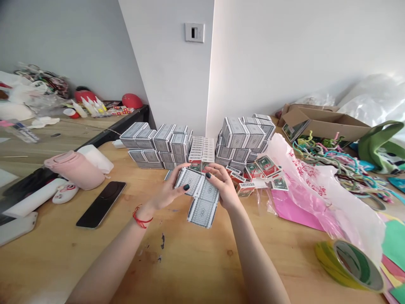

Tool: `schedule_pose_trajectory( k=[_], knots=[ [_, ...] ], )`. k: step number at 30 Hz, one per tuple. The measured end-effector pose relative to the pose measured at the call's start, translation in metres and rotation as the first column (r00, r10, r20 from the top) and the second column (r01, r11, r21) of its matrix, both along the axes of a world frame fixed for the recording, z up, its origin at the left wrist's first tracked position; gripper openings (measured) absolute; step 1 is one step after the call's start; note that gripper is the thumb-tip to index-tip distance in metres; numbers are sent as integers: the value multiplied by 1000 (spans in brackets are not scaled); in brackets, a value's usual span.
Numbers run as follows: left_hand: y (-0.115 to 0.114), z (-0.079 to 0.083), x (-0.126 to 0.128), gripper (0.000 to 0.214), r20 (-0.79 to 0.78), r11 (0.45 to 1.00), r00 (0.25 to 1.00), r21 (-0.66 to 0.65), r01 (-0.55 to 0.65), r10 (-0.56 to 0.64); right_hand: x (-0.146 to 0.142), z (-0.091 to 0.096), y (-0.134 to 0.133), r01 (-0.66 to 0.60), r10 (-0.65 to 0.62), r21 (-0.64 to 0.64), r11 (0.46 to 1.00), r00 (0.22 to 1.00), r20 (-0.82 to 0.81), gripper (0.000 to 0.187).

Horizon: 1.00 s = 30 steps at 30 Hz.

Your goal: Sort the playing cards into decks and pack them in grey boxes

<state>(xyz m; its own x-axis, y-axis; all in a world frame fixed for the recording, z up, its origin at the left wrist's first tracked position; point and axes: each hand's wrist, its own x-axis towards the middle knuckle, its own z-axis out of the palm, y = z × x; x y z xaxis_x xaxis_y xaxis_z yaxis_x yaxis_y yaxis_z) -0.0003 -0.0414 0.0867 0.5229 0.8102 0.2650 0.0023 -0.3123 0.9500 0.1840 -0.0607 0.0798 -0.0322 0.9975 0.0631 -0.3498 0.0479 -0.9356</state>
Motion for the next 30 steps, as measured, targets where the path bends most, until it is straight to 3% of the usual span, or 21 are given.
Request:
schedule_pose_trajectory(
  k=[2, 4, 7, 10, 14, 17, 21, 27, 30],
  knots=[
    [-1, 1, 0, 52, -26, 1000, 1000, 10, 13, -13, 1, 0, 0, -14, 14, -18, 1000, 1000, -2, 25],
    [-1, 0, 0, 48, -49, 997, 998, 54, -47, 50, 3, -2, 1, -5, 5, -55, 998, 1000, -1, 21],
    [-2, -2, 3, 43, -67, 987, 989, 97, -126, 133, 4, -5, 3, 24, -23, -101, 995, 1000, 13, 22],
    [-2, -3, 5, 44, -64, 990, 991, 85, -114, 120, 6, -6, 4, 24, -15, -77, 997, 994, 112, 28],
    [1, -6, 2, 49, -60, 999, 998, -47, -23, 20, 6, -5, 4, -14, 29, -51, 999, 948, 317, 39],
    [5, -9, 1, 52, -74, 985, 993, -138, -101, 92, 4, -5, 3, -26, 41, -42, 999, 919, 391, 42],
    [5, -12, 3, 46, -98, 955, 956, -86, -284, 275, 0, -6, 2, 11, -16, 14, 1000, 920, 391, 43],
    [2, -10, 6, 39, -87, 955, 951, 8, -297, 296, -4, -8, 0, 90, -101, 46, 995, 922, 374, 39],
    [3, -9, 5, 38, -89, 951, 947, -10, -310, 308, -5, -9, 1, 75, -87, 47, 996, 928, 362, 39]
  ],
)
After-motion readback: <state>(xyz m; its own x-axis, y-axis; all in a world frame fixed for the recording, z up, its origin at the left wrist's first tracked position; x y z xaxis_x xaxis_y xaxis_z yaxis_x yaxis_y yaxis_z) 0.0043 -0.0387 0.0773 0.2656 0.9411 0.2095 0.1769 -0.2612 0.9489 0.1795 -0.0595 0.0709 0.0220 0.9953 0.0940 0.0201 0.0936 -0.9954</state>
